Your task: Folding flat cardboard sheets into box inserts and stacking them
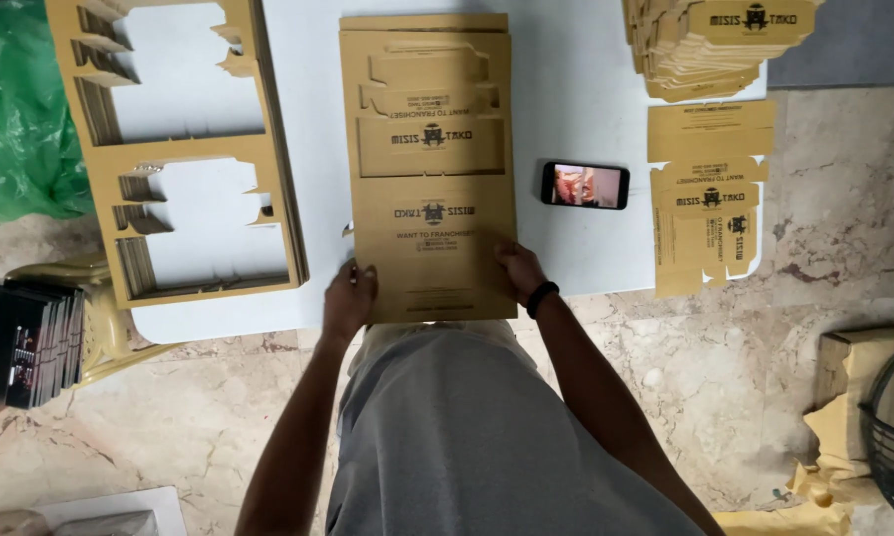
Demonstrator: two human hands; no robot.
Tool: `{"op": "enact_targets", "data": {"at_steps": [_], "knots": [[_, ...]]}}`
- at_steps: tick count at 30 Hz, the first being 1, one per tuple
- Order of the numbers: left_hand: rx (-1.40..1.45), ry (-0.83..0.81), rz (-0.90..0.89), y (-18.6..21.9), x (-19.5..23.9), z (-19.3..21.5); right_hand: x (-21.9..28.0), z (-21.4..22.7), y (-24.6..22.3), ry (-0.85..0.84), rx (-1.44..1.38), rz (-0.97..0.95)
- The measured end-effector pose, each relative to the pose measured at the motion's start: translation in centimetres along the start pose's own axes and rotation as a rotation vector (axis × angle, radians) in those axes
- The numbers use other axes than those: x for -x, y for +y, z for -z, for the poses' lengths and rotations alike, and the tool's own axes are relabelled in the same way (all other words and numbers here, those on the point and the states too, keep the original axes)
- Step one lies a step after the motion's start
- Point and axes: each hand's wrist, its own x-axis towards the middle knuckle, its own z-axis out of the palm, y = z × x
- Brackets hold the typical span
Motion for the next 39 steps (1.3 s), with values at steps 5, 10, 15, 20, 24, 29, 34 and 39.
{"op": "enact_targets", "data": {"at_steps": [5,10,15,20,24,29,34,39], "knots": [[0.105,0.021,0.045,-2.8,-2.4,0.0,1.2,0.0,-1.2,-0.006,0.007,-0.048],[0.099,-0.077,0.139,-1.6,-4.8,1.5,4.1,-1.2,-3.8,0.051,0.07,-0.031],[-0.211,-0.2,-0.051,-1.8,-7.5,1.3,8.6,-1.0,-5.6,0.575,0.64,0.352],[-0.337,-0.157,-0.037,-0.9,-6.3,1.1,2.4,-7.3,-0.5,0.133,0.531,0.353],[-0.423,-0.249,-0.04,2.9,-4.3,3.9,6.5,-15.2,-5.3,-0.103,0.694,0.301],[-0.332,-0.244,-0.024,2.2,-6.6,4.0,7.6,-18.2,-10.9,-0.205,0.699,0.166],[-0.055,-0.373,0.054,6.0,-5.6,5.7,8.5,-17.8,-13.0,-0.208,0.529,0.03],[-0.171,-0.295,-0.029,0.5,-11.8,3.2,6.8,-17.8,-11.7,-0.266,0.511,-0.033]]}}
